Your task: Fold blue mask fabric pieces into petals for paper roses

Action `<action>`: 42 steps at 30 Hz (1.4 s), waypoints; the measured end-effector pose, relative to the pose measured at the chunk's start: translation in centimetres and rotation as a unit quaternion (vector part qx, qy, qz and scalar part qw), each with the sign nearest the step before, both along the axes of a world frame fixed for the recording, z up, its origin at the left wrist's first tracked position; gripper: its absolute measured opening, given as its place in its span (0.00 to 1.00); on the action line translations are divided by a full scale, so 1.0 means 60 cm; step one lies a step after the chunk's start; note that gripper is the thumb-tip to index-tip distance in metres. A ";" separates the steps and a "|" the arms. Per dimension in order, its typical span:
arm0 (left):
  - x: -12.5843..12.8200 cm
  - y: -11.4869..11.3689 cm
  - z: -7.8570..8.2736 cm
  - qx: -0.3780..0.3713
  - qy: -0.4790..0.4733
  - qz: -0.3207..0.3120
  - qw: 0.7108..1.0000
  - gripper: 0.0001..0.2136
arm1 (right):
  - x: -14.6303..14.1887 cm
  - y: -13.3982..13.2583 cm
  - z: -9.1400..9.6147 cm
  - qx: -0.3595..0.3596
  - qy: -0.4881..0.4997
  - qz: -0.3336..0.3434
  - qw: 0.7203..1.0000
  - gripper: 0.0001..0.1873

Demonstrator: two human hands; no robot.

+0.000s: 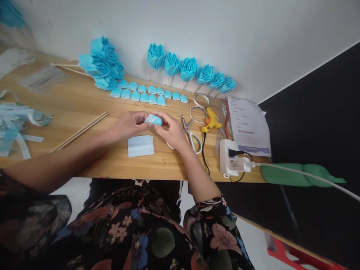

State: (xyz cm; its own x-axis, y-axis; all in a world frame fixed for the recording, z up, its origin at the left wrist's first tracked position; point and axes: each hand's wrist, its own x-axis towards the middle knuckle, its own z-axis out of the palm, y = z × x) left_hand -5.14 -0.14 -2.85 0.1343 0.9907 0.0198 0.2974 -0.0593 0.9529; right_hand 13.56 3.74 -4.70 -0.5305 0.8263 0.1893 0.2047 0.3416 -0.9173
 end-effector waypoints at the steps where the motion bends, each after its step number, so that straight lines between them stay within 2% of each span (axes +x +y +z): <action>1: 0.001 0.000 0.001 0.001 0.005 0.000 1.000 0.11 | -0.001 0.000 0.000 0.001 -0.005 -0.005 1.000 0.21; 10: -0.002 0.001 0.003 -0.040 -0.037 -0.015 0.998 0.09 | 0.003 0.007 -0.008 -0.035 0.037 0.013 0.999 0.23; 17: -0.007 -0.001 0.005 -0.071 -0.055 -0.014 0.996 0.06 | 0.014 0.008 0.005 -0.083 0.057 0.038 0.994 0.24; 25: -0.002 -0.001 0.010 -0.062 -0.047 -0.029 0.996 0.04 | 0.002 0.007 -0.008 -0.058 0.039 0.015 0.997 0.25; 30: -0.010 0.001 0.014 -0.086 -0.052 -0.048 0.994 0.04 | 0.011 0.008 0.003 -0.066 0.032 0.033 0.997 0.26; 33: -0.014 0.005 0.011 -0.063 -0.019 -0.069 0.995 0.06 | 0.018 0.005 0.011 -0.080 0.035 0.049 0.995 0.25; 37: -0.016 0.009 0.001 -0.023 0.021 -0.099 0.995 0.07 | 0.018 0.003 0.014 -0.075 0.029 0.030 0.996 0.24; 42: -0.014 0.009 0.003 -0.024 0.016 -0.070 0.997 0.08 | 0.015 0.005 0.013 -0.053 0.011 0.011 0.998 0.25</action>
State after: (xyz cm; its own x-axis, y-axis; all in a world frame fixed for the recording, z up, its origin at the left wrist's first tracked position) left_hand -6.01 0.43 -2.68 0.2721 0.9617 -0.0333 0.3187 -0.0574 0.9461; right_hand 14.45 4.03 -3.93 -0.5456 0.8305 0.1128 0.1779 0.2462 -0.9528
